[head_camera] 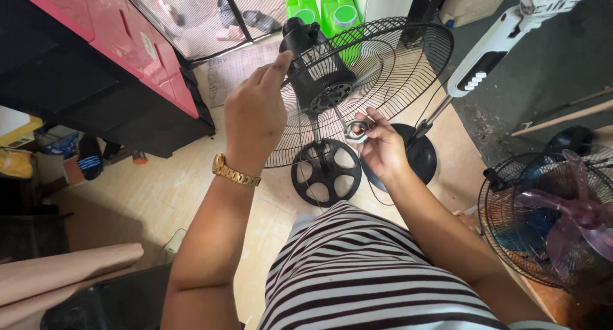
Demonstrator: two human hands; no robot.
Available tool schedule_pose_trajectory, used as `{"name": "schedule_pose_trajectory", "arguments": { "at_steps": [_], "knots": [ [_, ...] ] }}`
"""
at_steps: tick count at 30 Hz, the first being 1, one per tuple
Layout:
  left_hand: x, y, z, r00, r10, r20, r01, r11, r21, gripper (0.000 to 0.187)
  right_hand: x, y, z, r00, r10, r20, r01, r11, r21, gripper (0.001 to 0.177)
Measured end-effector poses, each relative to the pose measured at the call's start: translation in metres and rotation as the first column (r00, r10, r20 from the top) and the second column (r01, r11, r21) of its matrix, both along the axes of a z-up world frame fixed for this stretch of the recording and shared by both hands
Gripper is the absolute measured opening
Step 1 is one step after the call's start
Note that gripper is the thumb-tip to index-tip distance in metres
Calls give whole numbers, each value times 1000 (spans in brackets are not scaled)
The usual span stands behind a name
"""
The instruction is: The person assembles a standing fan by attaching the front cage, inserting the motor, and securing the fan blade. They then attach the rear cage and tighten the central nut to complete the assembly.
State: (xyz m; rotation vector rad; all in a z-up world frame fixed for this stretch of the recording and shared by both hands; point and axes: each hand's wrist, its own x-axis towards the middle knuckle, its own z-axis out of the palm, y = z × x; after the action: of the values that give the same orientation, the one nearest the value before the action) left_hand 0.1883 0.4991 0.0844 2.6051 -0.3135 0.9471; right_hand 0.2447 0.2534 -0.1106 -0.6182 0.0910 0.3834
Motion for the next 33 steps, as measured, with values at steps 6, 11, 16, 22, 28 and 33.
{"name": "schedule_pose_trajectory", "arguments": {
  "at_steps": [6,11,16,22,28,33],
  "knots": [
    [0,2,2,1000,10,-10,-10,1000,12,46,-7,8,-12,999,-50,1,50,997,-61,63],
    [1,3,4,1000,-13,-10,13,1000,15,45,4,24,-13,978,-205,-48,196,970,-146,78],
    [2,2,5,1000,-11,-1,11,1000,19,45,11,44,-5,945,-244,-220,189,951,-244,85],
    [1,1,5,1000,-21,-4,21,1000,4,47,26,59,8,955,-276,-112,215,898,-383,80],
    [3,1,6,1000,-28,1,28,1000,1,46,47,76,-12,919,-355,173,395,834,-385,64],
    [3,4,8,1000,-11,10,10,1000,5,46,47,83,-20,898,-334,287,433,788,-438,38]
  ]
}}
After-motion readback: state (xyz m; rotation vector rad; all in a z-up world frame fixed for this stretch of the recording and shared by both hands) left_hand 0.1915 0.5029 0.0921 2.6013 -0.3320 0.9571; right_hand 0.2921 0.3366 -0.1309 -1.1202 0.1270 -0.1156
